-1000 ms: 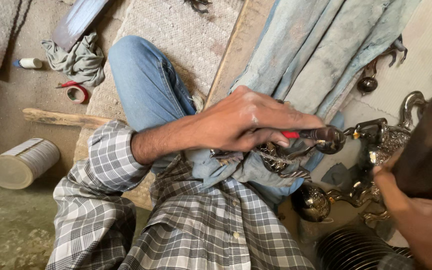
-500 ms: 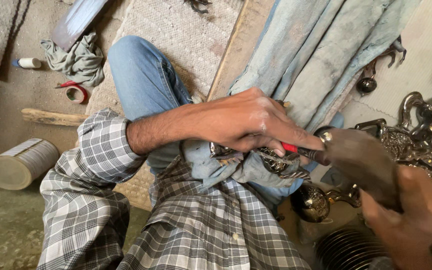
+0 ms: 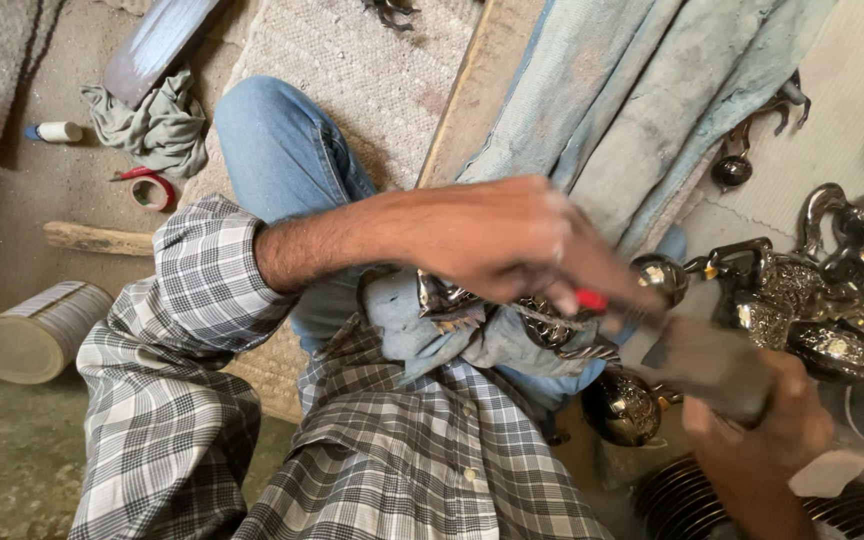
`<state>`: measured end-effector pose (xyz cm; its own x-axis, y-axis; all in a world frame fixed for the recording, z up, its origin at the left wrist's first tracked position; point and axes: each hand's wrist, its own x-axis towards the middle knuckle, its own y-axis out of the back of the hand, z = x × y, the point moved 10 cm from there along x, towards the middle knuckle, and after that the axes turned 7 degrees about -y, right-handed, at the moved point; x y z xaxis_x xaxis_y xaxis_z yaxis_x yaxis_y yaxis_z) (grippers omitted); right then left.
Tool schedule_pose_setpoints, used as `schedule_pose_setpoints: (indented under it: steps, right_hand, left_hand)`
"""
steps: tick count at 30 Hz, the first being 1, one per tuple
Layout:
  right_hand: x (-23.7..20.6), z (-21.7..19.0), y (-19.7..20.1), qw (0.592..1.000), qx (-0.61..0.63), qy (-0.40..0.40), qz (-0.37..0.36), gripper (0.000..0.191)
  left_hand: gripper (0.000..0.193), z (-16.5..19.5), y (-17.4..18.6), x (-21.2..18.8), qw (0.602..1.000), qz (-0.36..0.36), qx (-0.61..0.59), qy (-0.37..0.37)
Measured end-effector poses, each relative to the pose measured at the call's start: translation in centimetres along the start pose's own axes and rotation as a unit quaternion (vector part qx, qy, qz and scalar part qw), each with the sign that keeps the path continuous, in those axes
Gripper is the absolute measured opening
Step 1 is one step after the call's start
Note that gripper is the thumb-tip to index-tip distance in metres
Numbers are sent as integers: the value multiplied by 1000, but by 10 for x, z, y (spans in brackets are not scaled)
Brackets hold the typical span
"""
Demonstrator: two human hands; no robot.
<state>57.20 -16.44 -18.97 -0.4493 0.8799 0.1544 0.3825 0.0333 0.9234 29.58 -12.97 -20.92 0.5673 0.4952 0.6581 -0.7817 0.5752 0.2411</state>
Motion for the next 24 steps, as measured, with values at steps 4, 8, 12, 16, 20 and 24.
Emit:
schedule_pose_setpoints:
  steps: [4,8,12,16,20,24]
  right_hand:
    - [2,20,-4,994,1,-111,-17,48]
    - [8,11,6,997,19,-76,22,69]
    - [7,27,7,966,154,-201,42,47]
    - [11,12,22,963,161,-212,46,22]
    - [32,-14,33,992,43,-120,5,27]
    - [41,-14,25,996,-30,-77,-39,38]
  left_hand:
    - [55,-20,12,-1,995,54,14,86]
    - [51,-29,5,-4,991,-23,60,118]
    - [57,-18,13,-1,999,29,2,45]
    - [53,-24,8,-2,999,15,1,49]
    - [52,-13,11,-11,999,29,-26,-8]
    - [60,-17,7,-15,1000,19,-20,14]
